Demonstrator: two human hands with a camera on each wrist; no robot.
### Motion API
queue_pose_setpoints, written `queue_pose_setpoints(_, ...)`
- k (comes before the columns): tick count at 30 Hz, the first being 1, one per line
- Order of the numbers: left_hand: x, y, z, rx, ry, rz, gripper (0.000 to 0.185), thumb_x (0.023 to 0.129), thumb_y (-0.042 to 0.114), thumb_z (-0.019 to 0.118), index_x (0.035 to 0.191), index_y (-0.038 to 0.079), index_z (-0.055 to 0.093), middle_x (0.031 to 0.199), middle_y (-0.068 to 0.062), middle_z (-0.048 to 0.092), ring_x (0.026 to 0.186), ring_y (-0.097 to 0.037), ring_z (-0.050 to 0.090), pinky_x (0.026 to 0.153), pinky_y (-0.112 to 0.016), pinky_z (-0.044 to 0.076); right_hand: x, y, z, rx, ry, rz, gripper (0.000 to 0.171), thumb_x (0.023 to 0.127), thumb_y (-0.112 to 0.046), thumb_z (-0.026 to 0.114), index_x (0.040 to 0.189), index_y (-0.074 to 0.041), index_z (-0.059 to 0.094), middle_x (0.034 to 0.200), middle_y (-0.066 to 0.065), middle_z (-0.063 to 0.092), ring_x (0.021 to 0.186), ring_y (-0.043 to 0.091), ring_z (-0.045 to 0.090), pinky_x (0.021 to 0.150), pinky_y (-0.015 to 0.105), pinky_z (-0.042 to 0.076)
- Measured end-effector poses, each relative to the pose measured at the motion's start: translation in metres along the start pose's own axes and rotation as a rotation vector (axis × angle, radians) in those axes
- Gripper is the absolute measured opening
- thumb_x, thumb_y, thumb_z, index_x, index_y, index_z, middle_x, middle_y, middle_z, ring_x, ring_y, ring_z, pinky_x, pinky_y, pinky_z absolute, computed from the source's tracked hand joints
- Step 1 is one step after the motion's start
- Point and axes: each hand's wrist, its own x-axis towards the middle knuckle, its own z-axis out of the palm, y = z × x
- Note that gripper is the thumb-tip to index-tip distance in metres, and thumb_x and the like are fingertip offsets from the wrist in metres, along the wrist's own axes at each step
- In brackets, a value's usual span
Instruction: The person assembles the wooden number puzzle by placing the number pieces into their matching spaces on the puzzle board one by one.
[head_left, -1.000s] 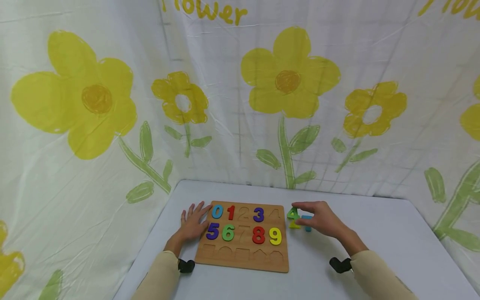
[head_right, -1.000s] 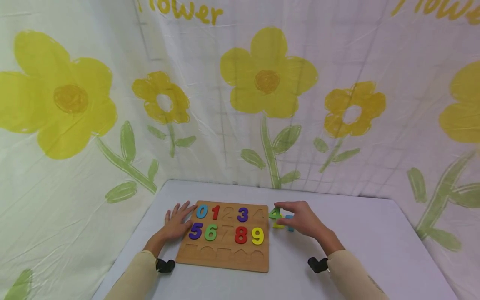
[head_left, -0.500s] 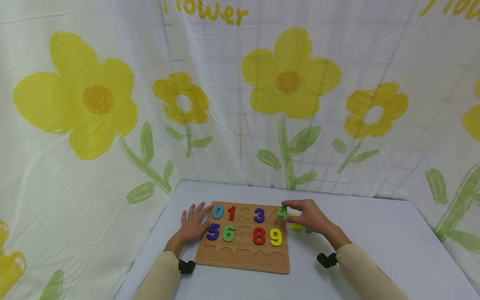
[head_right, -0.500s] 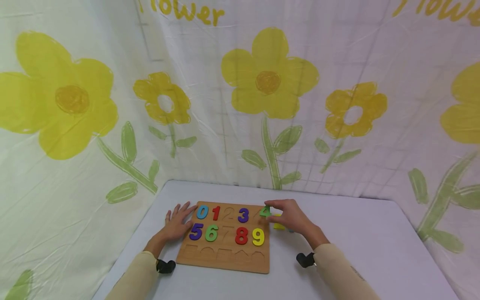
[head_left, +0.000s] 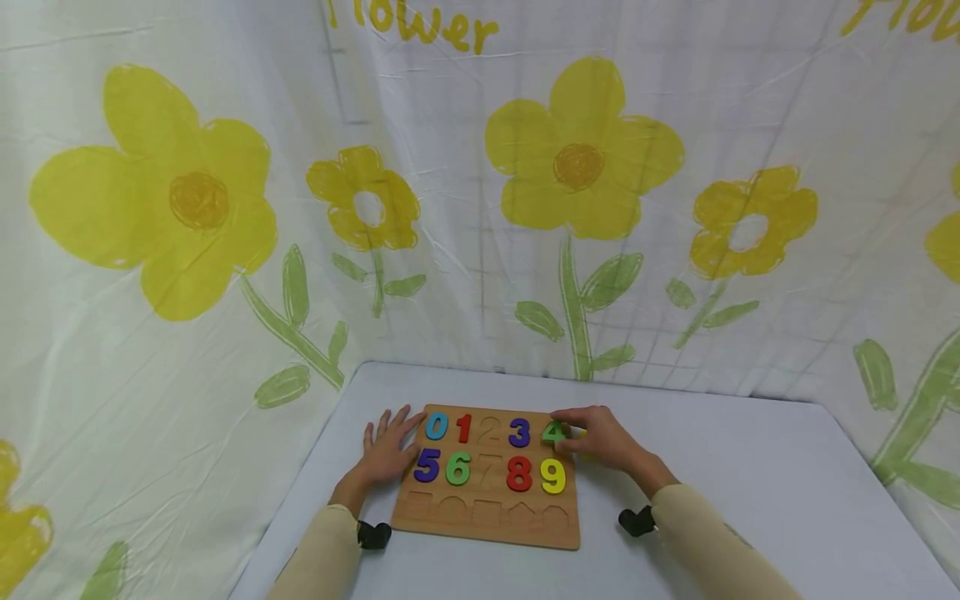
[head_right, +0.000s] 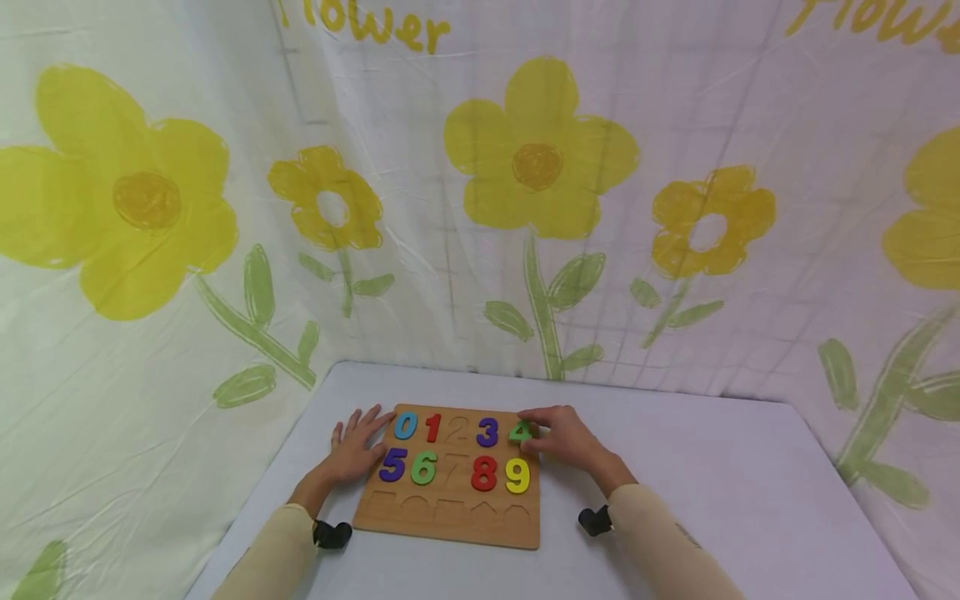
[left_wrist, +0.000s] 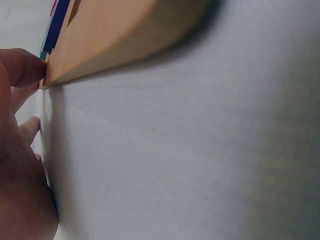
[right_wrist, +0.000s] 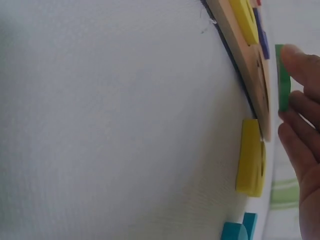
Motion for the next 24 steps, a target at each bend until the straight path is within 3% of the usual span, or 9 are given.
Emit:
queue_pose_setpoints(10,0.005,-0.011,0.009,-0.038,0.030,0.027,0.064,0.101,0.017,0.061,0.163,0.010,0.050,0.177,-0.029,0.028,0.165,-0.059,0.006,0.127,-0.078,-0.010,0.005,0.000,0.009,-0.080,-0.008,0.026,0.054,0.093,-0.023,0.088,0.143,-0.006,0.073,0.140,0.011,0.076,0.135,0.034,0.070,0.113,0.055,0.056)
queue_pose_setpoints(16,0.001,0.001,0.000,0.011,0.005,-0.001,0.062,0.102,0.016,0.062,0.163,0.011,0.051,0.177,-0.027,0.029,0.165,-0.059,0.009,0.127,-0.079,-0.005,0.003,-0.002,0.014,-0.157,0.018,-0.003,0.053,0.094,-0.023,0.088,0.142,-0.006,0.073,0.140,0.012,0.076,0.133,0.034,0.071,0.111,0.053,0.057)
queue_pose_setpoints(24,0.002,0.001,-0.001,0.021,-0.002,-0.010,0.062,0.103,0.016,0.061,0.164,0.012,0.051,0.178,-0.026,0.028,0.166,-0.058,0.008,0.128,-0.079,-0.005,0.002,-0.003,0.018,-0.232,0.024,-0.015,0.055,0.095,-0.024,0.087,0.144,-0.005,0.071,0.142,0.012,0.075,0.133,0.032,0.071,0.111,0.053,0.057)
